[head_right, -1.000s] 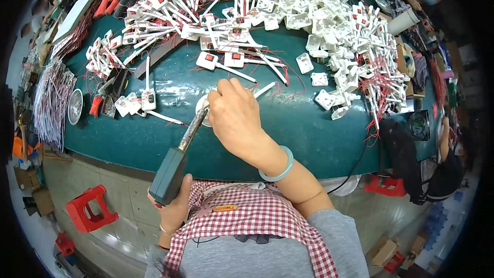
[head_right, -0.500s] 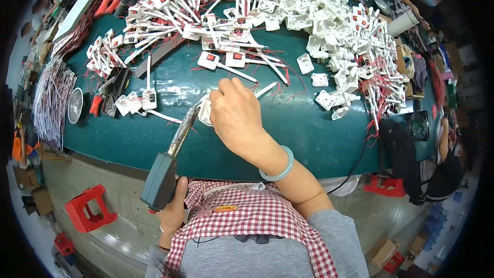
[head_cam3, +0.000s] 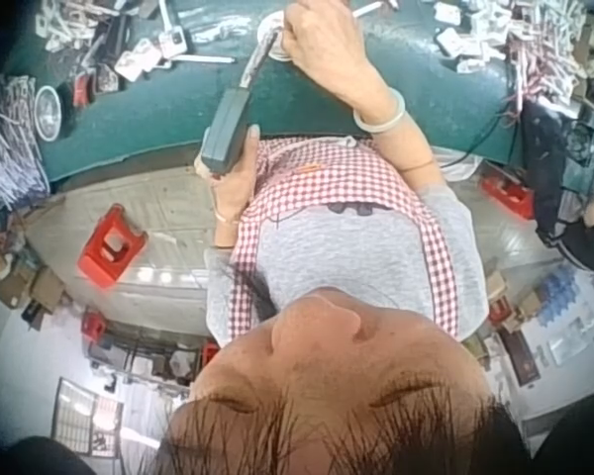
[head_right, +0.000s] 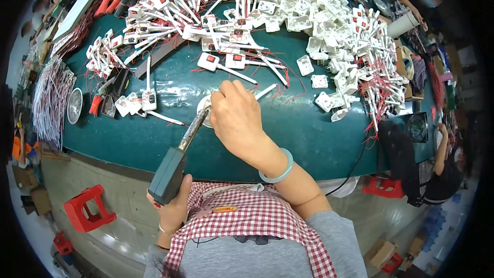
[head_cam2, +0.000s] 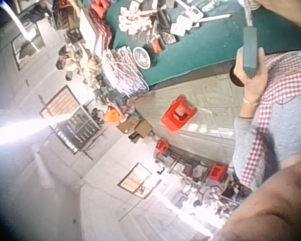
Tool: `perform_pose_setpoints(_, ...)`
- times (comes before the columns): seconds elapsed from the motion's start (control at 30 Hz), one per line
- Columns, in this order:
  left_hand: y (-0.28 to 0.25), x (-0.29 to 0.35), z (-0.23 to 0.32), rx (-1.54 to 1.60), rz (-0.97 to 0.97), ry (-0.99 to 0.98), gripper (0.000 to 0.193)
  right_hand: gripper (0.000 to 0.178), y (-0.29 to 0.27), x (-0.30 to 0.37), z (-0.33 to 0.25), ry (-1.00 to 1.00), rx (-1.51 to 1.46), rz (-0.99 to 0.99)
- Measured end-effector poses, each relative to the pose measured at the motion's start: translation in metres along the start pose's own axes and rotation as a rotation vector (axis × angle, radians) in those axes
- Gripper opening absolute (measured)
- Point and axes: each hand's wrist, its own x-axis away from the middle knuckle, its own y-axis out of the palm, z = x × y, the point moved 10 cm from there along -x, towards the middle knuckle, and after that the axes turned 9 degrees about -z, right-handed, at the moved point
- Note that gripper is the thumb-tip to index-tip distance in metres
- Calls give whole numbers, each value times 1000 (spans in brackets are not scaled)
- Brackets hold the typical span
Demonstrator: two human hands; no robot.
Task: Soldering wires onto small electronic components at an assembly line station.
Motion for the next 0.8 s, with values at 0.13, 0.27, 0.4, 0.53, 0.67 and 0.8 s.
perform_pose_setpoints(0.13,-2,-2,9,-34,7,64,15,9,-1,0,-1,5,-4,-4)
perform_pose_setpoints(0.27,-4,-4,14,-36,27,52,16,9,-1,0,1,12,-14,-6)
perform_pose_setpoints(0.4,-8,-3,11,-52,12,38,17,9,-1,0,0,18,-8,-17)
perform_pose_setpoints(0.53,-17,11,-1,-34,70,53,18,10,0,-1,-1,8,7,-21)
perform_pose_setpoints(0.67,-21,16,-5,27,119,0,19,11,0,-1,0,9,13,-24)
perform_pose_setpoints(0.8,-22,20,-9,19,148,-15,20,11,1,0,-1,18,6,-24)
